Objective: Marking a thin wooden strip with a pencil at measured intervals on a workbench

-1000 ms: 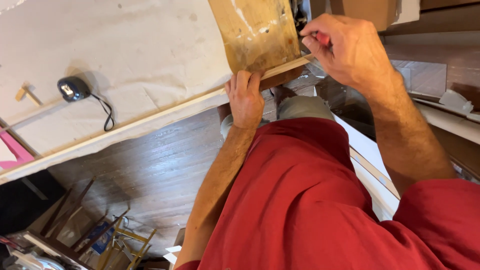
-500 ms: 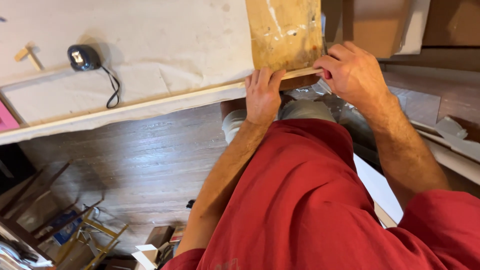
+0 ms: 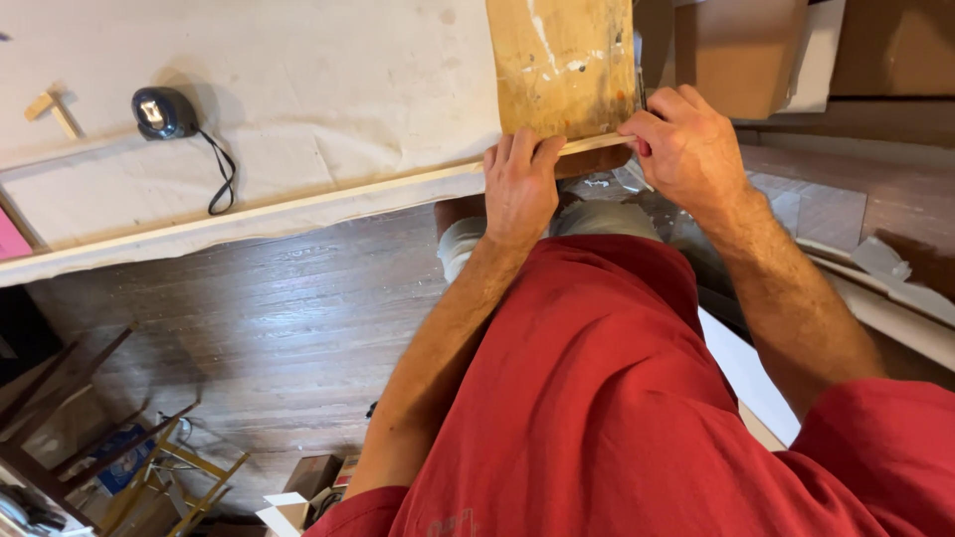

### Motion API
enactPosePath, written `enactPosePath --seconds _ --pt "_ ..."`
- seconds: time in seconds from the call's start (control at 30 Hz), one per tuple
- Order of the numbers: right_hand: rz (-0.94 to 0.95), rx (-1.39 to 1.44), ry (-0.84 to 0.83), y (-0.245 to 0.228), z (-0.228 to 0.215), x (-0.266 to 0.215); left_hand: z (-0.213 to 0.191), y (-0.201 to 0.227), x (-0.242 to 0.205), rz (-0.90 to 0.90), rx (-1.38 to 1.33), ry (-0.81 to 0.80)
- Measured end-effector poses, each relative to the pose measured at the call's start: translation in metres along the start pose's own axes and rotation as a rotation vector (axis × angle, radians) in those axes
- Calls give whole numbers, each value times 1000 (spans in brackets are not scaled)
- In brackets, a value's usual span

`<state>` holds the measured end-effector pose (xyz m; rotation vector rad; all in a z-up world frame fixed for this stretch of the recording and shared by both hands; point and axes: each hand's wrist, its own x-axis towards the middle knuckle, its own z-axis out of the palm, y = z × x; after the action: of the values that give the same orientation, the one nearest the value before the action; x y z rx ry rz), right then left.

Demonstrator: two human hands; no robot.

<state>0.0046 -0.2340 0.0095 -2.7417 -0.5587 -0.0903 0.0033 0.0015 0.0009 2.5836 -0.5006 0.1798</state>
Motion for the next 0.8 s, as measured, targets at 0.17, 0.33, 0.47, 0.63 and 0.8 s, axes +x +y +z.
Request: enactPosePath --seconds 0.17,0.33,0.47,0.63,0.8 --pt "38 -8 -35 -1 -1 0 -13 16 13 12 45 -144" --pt "52 -20 -62 -2 -2 -2 -15 35 37 260 8 -45" --pt "45 -43 -50 0 0 -2 8 26 41 365 -21 -38" --pt "43 -29 -17 -1 2 -3 7 26 44 372 -70 -46" --pt "61 98 -110 4 -12 0 -1 31 53 365 -136 -33"
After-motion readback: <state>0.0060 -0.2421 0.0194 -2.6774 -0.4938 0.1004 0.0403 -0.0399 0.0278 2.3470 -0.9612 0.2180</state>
